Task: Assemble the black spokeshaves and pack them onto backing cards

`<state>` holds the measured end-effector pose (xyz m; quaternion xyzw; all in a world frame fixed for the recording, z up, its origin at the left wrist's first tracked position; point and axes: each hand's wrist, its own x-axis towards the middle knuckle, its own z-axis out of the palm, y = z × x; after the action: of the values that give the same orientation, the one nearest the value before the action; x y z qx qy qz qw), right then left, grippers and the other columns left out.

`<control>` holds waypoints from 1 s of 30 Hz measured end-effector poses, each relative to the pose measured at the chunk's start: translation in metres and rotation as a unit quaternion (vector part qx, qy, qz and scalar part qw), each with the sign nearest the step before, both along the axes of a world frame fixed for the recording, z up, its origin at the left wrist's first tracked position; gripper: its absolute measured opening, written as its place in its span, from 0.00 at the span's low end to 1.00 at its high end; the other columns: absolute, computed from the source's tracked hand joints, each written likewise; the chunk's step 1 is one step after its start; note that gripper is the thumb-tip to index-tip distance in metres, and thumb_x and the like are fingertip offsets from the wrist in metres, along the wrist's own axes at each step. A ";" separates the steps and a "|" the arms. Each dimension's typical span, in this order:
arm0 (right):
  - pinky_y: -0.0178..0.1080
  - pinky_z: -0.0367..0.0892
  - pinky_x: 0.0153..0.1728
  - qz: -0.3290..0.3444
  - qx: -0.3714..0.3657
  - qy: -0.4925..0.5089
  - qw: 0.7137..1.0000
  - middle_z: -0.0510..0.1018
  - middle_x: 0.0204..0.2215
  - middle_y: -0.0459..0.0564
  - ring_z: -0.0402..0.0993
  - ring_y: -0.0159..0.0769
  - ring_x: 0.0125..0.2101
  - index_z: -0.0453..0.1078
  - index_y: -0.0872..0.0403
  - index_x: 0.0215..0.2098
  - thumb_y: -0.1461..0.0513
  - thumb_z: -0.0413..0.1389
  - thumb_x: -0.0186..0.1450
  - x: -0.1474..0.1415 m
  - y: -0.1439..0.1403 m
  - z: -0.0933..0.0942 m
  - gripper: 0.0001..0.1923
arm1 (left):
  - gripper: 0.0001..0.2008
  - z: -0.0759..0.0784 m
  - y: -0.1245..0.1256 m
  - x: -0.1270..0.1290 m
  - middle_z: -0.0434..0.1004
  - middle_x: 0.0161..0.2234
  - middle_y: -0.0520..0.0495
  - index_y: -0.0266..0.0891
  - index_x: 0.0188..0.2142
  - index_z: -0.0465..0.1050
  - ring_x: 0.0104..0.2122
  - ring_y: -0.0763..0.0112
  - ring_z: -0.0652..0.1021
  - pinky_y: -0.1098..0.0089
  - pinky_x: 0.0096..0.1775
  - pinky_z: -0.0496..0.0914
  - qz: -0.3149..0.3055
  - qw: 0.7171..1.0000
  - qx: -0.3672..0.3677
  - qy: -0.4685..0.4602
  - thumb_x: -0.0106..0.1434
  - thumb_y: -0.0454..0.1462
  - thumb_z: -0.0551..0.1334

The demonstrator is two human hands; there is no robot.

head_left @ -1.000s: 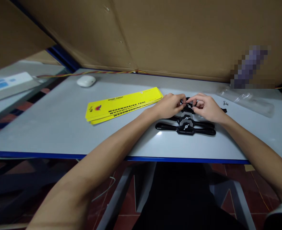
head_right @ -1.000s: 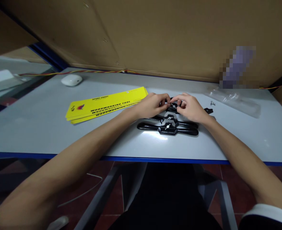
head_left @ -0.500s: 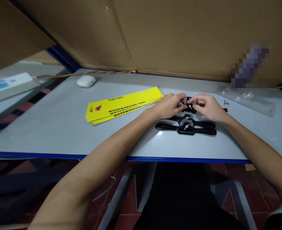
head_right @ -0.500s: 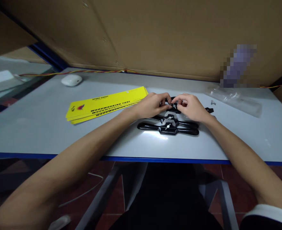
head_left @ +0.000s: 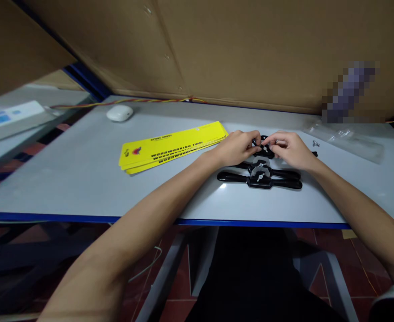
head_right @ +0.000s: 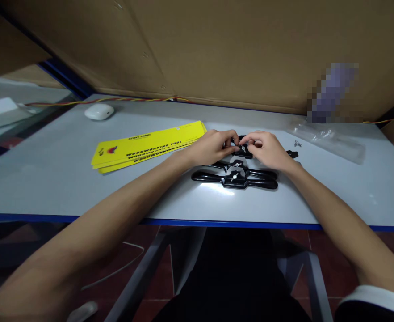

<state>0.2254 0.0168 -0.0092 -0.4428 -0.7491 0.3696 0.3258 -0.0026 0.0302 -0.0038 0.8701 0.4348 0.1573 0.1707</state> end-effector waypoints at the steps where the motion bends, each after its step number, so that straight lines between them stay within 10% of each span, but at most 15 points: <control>1: 0.40 0.64 0.31 0.000 0.001 -0.001 1.000 0.76 0.35 0.47 0.68 0.32 0.28 0.83 0.51 0.40 0.67 0.58 0.62 0.000 0.000 0.000 0.13 | 0.12 0.000 0.000 0.000 0.83 0.35 0.47 0.41 0.51 0.78 0.34 0.62 0.79 0.66 0.40 0.65 -0.001 1.000 0.002 -0.001 0.73 0.41 0.62; 30: 0.42 0.66 0.32 -0.014 0.000 -0.006 1.000 0.76 0.27 0.45 0.71 0.35 0.27 0.74 0.51 0.35 0.65 0.60 0.60 -0.001 -0.002 0.004 0.05 | 0.10 0.001 -0.001 0.001 0.82 0.33 0.47 0.39 0.49 0.78 0.33 0.61 0.79 0.65 0.41 0.66 -0.005 1.000 -0.007 -0.014 0.73 0.40 0.62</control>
<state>0.2243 0.0144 -0.0056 -0.4556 -0.7449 0.3619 0.3266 -0.0017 0.0291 -0.0028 0.8685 0.4293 0.1660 0.1839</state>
